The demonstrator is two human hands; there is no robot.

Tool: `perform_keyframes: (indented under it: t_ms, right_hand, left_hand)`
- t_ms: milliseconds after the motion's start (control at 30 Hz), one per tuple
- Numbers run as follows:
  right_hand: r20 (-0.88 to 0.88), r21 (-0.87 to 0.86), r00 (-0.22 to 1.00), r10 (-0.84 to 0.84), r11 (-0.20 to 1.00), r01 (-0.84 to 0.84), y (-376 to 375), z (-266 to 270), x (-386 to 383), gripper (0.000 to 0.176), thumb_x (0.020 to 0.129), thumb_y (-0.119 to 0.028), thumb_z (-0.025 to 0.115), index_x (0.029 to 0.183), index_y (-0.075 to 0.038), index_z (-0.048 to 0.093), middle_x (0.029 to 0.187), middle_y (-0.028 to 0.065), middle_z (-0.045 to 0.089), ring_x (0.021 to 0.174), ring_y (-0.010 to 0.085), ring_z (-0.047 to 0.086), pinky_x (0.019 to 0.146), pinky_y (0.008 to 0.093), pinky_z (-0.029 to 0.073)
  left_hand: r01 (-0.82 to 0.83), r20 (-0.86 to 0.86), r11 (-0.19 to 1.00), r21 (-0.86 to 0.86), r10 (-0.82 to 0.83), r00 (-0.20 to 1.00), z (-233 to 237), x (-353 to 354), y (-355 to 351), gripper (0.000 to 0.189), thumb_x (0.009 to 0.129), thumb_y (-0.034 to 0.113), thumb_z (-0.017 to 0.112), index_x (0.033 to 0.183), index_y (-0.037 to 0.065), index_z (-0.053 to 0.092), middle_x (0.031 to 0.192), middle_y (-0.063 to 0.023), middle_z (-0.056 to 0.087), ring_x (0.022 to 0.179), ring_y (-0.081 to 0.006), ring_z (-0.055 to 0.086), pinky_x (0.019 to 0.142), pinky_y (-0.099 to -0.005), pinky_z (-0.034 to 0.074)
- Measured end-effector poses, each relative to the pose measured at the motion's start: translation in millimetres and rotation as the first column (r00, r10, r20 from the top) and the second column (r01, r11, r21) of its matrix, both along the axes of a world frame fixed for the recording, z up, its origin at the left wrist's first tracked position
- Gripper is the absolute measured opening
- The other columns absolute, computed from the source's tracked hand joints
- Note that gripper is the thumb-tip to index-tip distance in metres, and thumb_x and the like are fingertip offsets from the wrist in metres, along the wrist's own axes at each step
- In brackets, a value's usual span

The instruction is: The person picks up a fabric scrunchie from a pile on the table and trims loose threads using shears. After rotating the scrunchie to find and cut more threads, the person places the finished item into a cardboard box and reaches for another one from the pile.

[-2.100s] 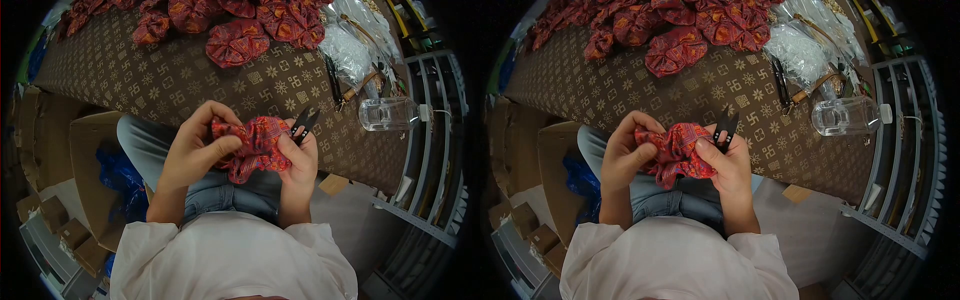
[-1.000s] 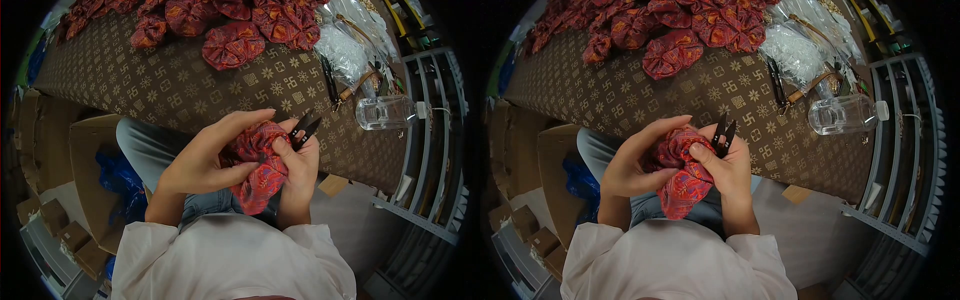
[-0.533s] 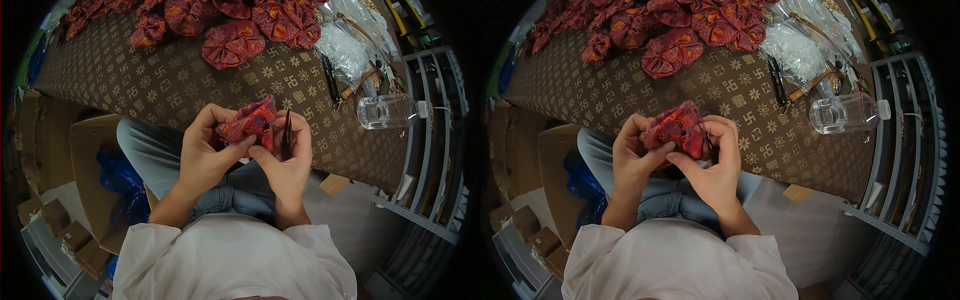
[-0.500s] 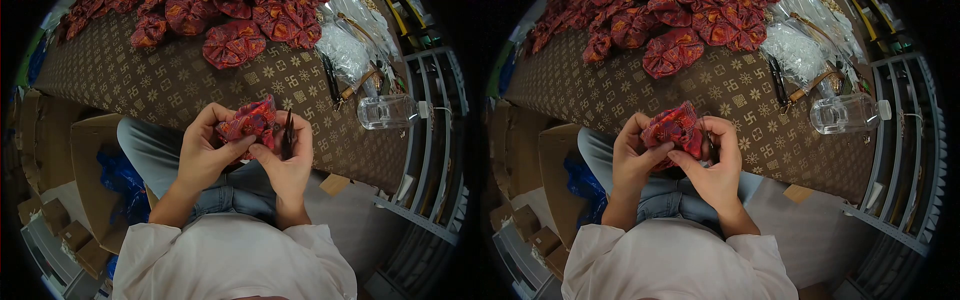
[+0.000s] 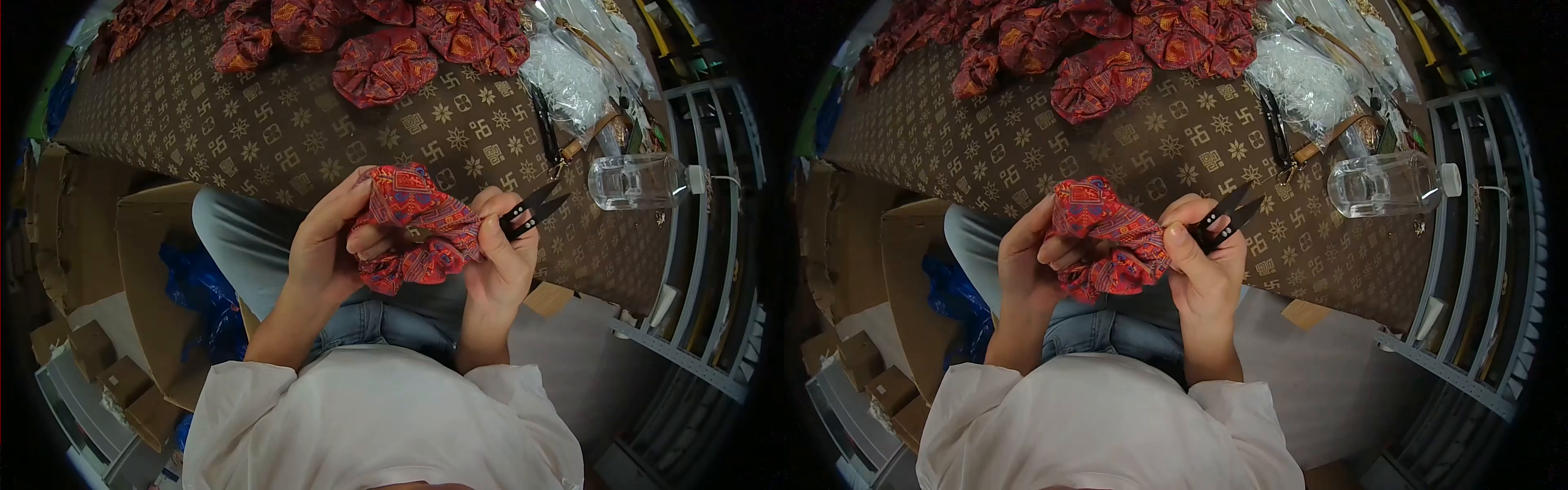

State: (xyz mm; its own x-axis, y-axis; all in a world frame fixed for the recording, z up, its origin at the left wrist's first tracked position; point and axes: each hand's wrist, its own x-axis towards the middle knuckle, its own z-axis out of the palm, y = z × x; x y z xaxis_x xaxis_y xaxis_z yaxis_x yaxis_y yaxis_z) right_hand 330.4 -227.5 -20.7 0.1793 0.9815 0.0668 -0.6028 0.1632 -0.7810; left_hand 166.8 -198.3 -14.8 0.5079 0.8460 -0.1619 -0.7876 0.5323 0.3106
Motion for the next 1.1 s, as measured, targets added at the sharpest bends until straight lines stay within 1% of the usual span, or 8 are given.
perform_keyframes:
  t_ms: [133, 200, 567, 600, 767, 867, 967, 1100]
  right_hand:
    - [-0.041, -0.031, 0.998, 0.046, 0.998, -0.047, -2, -1, 2, 0.009, 0.077, -0.006, 0.060, 0.080, 0.001, 0.054, 0.076, 0.0069, 0.050, 0.056, 0.0056, 0.036, 0.050, 0.0191, 0.026]
    - [-0.044, -0.020, 0.999, 0.029, 0.999, -0.030, -2, 0, 1, 0.009, 0.077, -0.006, 0.060, 0.080, 0.001, 0.054, 0.076, 0.0068, 0.050, 0.056, 0.0051, 0.036, 0.051, 0.0179, 0.027]
    - [0.684, 0.053, 0.728, -0.059, 0.998, 0.031, -1, 9, -19, 0.045, 0.066, -0.016, 0.075, 0.099, -0.001, 0.047, 0.078, -0.0006, 0.051, 0.068, 0.0045, 0.046, 0.061, 0.0185, 0.039]
    - [0.585, -0.141, 0.808, 0.076, 0.990, 0.009, -6, 10, -25, 0.036, 0.070, -0.012, 0.072, 0.096, 0.000, 0.050, 0.078, -0.0008, 0.054, 0.070, 0.0045, 0.049, 0.064, 0.0184, 0.041]
    - [0.286, -0.221, 0.954, 0.086, 0.975, -0.021, -5, 11, -18, 0.013, 0.079, -0.006, 0.062, 0.087, 0.001, 0.055, 0.078, 0.0032, 0.059, 0.070, 0.0068, 0.054, 0.065, 0.0207, 0.044]
    - [-0.111, -0.232, 0.980, 0.164, 0.955, -0.186, -3, 11, -15, 0.013, 0.082, -0.010, 0.057, 0.090, 0.000, 0.054, 0.082, 0.0057, 0.060, 0.072, 0.0099, 0.056, 0.066, 0.0241, 0.046]
    - [-0.571, -0.204, 0.806, 0.156, 0.924, -0.323, -5, 6, -17, 0.020, 0.086, -0.018, 0.049, 0.099, -0.002, 0.050, 0.090, 0.0098, 0.059, 0.074, 0.0160, 0.057, 0.062, 0.0274, 0.046]
    - [-0.560, -0.322, 0.823, 0.091, 0.892, -0.318, -4, 0, -20, 0.022, 0.087, -0.019, 0.048, 0.101, -0.002, 0.050, 0.089, 0.0100, 0.058, 0.069, 0.0163, 0.055, 0.058, 0.0265, 0.044]
  left_hand:
    - [-0.016, -0.052, 0.996, 0.084, 0.020, 0.998, 6, 2, 0, 0.021, 0.088, 0.015, 0.044, 0.102, -0.001, 0.045, 0.054, 0.0019, 0.043, 0.041, -0.0027, 0.034, 0.040, -0.0168, 0.029]
    - [0.130, -0.520, 0.985, 0.115, -0.052, 0.853, 18, 3, 1, 0.017, 0.089, 0.015, 0.045, 0.096, 0.000, 0.049, 0.057, 0.0006, 0.048, 0.042, -0.0024, 0.038, 0.039, -0.0172, 0.030]
    - [-0.033, -0.533, 0.987, 0.158, 0.114, 0.838, 14, 12, -5, 0.020, 0.092, 0.020, 0.041, 0.092, 0.002, 0.050, 0.060, -0.0001, 0.050, 0.040, -0.0028, 0.038, 0.037, -0.0175, 0.031]
    - [0.016, -0.552, 0.987, 0.158, 0.075, 0.830, 16, 14, -6, 0.020, 0.092, 0.021, 0.040, 0.092, 0.003, 0.049, 0.062, -0.0005, 0.051, 0.039, -0.0028, 0.038, 0.037, -0.0177, 0.031]
    - [-0.006, -0.463, 0.999, 0.042, 0.025, 0.886, 21, 12, -7, 0.024, 0.093, 0.024, 0.037, 0.089, 0.004, 0.049, 0.056, -0.0003, 0.050, 0.035, -0.0046, 0.036, 0.036, -0.0184, 0.031]
    - [0.040, -0.368, 0.997, 0.072, -0.011, 0.930, 18, 5, -6, 0.028, 0.094, 0.026, 0.034, 0.090, 0.003, 0.049, 0.046, 0.0010, 0.045, 0.032, -0.0049, 0.034, 0.035, -0.0184, 0.027]
    - [0.182, -0.100, 0.982, -0.045, -0.185, 0.978, 17, -3, -3, 0.035, 0.095, 0.029, 0.029, 0.092, 0.000, 0.050, 0.038, 0.0029, 0.039, 0.030, -0.0042, 0.029, 0.034, -0.0194, 0.023]
    - [0.420, 0.379, 0.890, -0.178, -0.332, 0.864, -5, -4, -1, 0.051, 0.094, 0.033, 0.018, 0.096, -0.007, 0.049, 0.035, 0.0035, 0.039, 0.029, -0.0059, 0.027, 0.035, -0.0213, 0.022]
